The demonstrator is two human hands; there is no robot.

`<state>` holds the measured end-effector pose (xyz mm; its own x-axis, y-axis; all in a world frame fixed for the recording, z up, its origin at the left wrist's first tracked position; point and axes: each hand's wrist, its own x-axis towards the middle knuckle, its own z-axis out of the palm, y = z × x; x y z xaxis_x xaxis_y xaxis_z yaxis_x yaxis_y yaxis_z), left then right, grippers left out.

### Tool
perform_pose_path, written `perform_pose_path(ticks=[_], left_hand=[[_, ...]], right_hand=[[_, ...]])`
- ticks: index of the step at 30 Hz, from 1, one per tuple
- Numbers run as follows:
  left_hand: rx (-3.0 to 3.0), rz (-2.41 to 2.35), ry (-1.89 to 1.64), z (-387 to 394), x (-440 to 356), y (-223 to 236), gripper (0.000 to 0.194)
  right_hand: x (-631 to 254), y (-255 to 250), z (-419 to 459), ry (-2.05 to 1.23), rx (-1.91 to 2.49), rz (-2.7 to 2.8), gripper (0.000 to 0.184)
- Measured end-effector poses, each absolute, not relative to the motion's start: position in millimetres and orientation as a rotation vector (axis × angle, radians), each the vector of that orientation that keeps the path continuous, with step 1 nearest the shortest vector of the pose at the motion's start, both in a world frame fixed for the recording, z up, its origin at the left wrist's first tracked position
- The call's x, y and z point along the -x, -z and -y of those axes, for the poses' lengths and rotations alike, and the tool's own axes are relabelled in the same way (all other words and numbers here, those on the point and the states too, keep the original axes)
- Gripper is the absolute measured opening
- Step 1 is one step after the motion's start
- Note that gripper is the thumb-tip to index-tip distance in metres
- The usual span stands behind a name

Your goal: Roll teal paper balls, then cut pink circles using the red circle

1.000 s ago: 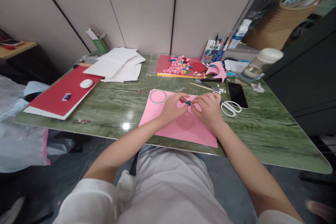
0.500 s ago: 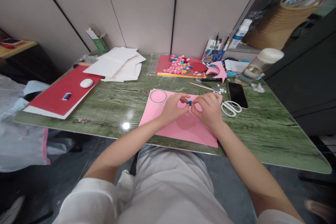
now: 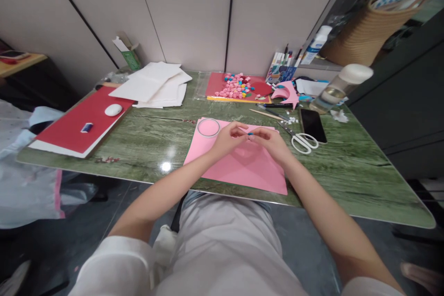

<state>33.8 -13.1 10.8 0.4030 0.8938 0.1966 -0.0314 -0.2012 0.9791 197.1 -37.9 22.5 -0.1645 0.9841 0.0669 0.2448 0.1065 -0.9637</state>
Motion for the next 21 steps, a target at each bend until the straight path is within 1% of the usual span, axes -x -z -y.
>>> perform_pose_path(ticks=[6, 13, 21], left_hand=[[-1.59, -0.819, -1.062, 13.6, -33.6, -7.7, 0.025], [-1.533, -0.809, -1.073, 7.0, -35.5, 2.9, 0.025], [-1.283, -0.749, -1.011, 1.7, -35.7, 3.9, 0.024]], right_hand=[[-198.0, -18.7, 36.5, -1.186, 1.236, 1.462, 0.017], [-197.0, -5.9, 29.9, -1.186, 1.233, 1.426, 0.018], [-195.8, -1.4, 27.1, -1.202, 1.183, 1.386, 0.02]])
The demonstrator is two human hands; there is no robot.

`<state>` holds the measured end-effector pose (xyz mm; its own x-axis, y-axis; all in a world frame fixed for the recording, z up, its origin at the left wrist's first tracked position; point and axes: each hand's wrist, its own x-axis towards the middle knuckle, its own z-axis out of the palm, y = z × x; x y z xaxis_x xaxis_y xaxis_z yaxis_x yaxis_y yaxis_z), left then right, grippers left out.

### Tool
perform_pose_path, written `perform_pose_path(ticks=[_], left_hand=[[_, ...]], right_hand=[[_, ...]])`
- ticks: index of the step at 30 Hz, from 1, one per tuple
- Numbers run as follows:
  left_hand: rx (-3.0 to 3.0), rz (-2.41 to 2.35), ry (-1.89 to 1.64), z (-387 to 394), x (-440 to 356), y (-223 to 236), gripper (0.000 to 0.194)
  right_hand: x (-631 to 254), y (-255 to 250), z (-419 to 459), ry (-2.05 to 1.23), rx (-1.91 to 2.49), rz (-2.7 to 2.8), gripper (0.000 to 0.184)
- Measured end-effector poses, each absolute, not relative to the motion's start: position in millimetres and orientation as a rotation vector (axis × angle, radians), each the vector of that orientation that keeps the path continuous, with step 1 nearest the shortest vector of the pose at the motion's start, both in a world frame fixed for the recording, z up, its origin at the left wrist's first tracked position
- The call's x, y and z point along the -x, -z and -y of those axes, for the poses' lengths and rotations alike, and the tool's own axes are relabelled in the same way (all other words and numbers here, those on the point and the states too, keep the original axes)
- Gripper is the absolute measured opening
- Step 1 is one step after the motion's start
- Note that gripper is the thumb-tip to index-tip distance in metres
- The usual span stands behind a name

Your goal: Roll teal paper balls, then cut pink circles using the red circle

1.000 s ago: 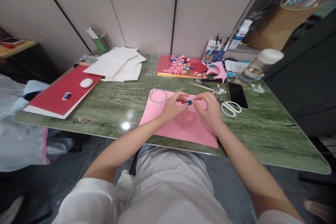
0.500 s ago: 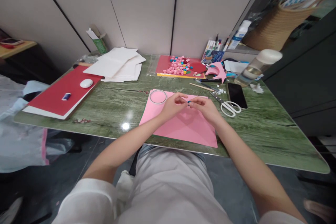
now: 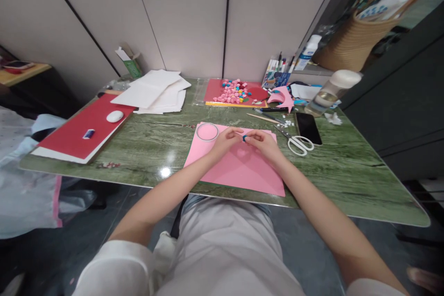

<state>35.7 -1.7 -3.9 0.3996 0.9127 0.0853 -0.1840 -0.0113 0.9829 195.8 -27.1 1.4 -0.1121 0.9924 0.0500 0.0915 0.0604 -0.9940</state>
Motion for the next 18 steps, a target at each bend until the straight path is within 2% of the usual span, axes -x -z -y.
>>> perform_pose_path(ticks=[6, 12, 18], left_hand=[[-1.139, -0.772, -0.888, 2.8, -35.7, 0.7, 0.034], [-0.994, -0.703, -0.86, -0.1, -33.5, 1.7, 0.036], [-0.865, -0.701, -0.871, 0.8, -30.8, -2.1, 0.035]], right_hand=[[-196.8, 2.7, 26.3, -1.286, 1.1, 1.393, 0.028], [-195.0, 1.7, 28.4, -1.449, 1.05, 1.3, 0.026], [-195.3, 0.4, 27.0, -1.456, 1.076, 1.222, 0.027]])
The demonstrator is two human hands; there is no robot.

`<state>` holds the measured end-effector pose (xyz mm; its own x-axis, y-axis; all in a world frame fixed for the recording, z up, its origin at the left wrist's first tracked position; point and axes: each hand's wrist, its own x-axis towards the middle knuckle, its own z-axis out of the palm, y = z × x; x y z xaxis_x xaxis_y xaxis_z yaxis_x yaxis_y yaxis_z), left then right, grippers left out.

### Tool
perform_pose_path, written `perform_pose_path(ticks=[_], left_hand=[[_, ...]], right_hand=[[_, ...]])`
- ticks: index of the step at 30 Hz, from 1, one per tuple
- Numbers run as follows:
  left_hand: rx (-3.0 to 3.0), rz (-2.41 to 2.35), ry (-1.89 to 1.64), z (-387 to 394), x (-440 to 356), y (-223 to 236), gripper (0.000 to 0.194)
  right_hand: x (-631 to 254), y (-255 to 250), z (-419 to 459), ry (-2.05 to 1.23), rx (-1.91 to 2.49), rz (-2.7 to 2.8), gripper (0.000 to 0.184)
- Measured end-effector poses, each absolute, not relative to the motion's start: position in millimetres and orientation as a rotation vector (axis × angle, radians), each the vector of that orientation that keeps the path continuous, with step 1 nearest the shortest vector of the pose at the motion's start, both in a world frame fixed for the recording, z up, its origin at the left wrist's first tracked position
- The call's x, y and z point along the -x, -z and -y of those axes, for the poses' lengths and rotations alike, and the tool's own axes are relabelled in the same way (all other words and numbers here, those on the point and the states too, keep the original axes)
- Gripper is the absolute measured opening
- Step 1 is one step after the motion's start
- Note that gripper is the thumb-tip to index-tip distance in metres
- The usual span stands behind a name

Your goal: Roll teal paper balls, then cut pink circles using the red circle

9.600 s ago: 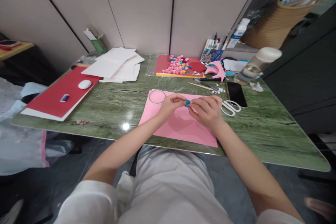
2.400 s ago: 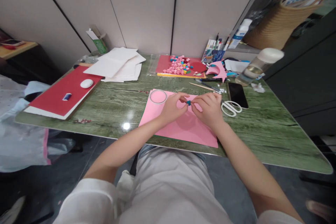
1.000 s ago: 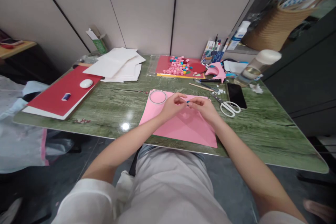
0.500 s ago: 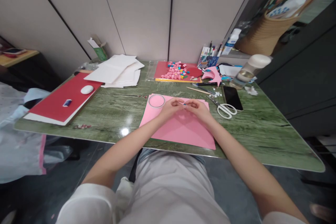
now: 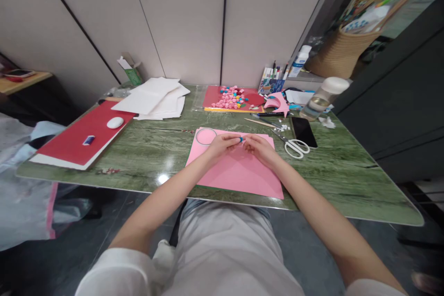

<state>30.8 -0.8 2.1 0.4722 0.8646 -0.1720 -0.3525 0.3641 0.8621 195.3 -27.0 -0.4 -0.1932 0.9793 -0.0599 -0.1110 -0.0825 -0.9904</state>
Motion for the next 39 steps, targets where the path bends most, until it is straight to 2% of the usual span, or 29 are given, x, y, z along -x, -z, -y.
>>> perform_pose_path(ticks=[17, 39], left_hand=[[-1.095, -0.775, -1.007, 1.3, -34.5, 3.2, 0.039], [-1.213, -0.697, -0.919, 4.2, -36.9, 4.3, 0.041]], right_hand=[[-200.6, 7.6, 23.3, -1.441, 1.069, 1.228, 0.025], [-204.0, 13.2, 21.0, -1.459, 1.034, 1.239, 0.021]])
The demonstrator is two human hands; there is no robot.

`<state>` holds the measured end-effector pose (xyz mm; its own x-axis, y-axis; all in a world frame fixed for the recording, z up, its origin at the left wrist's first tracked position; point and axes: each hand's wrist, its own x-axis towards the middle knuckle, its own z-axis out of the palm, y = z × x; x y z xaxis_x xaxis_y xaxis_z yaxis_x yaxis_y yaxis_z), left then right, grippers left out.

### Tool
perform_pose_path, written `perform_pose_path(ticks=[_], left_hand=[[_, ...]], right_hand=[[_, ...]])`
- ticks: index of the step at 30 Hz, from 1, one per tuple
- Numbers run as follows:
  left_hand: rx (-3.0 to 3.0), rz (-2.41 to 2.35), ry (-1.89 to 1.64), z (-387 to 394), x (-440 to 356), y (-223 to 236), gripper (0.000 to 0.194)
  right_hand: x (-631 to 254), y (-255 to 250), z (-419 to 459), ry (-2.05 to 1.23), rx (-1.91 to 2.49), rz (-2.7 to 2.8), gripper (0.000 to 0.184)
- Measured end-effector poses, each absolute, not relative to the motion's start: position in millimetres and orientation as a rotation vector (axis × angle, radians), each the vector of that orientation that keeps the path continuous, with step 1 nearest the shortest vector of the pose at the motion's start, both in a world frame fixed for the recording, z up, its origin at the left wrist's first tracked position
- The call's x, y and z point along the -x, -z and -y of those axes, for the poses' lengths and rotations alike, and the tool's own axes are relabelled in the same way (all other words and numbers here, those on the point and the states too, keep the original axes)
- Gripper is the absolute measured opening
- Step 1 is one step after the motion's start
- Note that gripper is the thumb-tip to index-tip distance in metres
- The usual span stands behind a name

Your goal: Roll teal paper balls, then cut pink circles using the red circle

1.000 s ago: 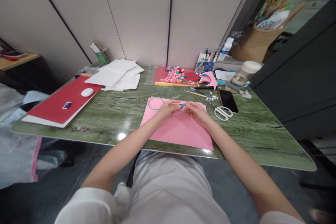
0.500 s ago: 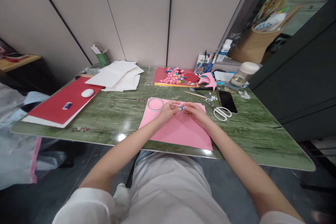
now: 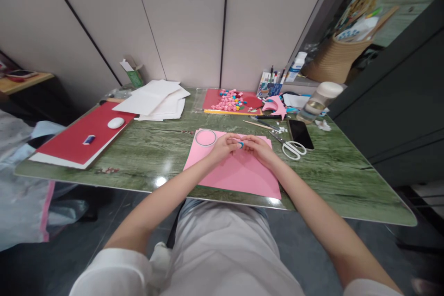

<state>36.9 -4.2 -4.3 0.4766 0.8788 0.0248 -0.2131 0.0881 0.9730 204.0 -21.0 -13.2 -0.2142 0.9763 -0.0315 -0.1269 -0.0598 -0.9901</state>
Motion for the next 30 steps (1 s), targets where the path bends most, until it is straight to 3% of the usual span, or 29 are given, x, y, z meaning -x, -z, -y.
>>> perform_pose_path(ticks=[30], left_hand=[[-1.141, -0.777, -0.975, 6.2, -38.9, 6.5, 0.038]], right_hand=[[-202.3, 12.2, 20.8, -1.447, 1.054, 1.245, 0.023]])
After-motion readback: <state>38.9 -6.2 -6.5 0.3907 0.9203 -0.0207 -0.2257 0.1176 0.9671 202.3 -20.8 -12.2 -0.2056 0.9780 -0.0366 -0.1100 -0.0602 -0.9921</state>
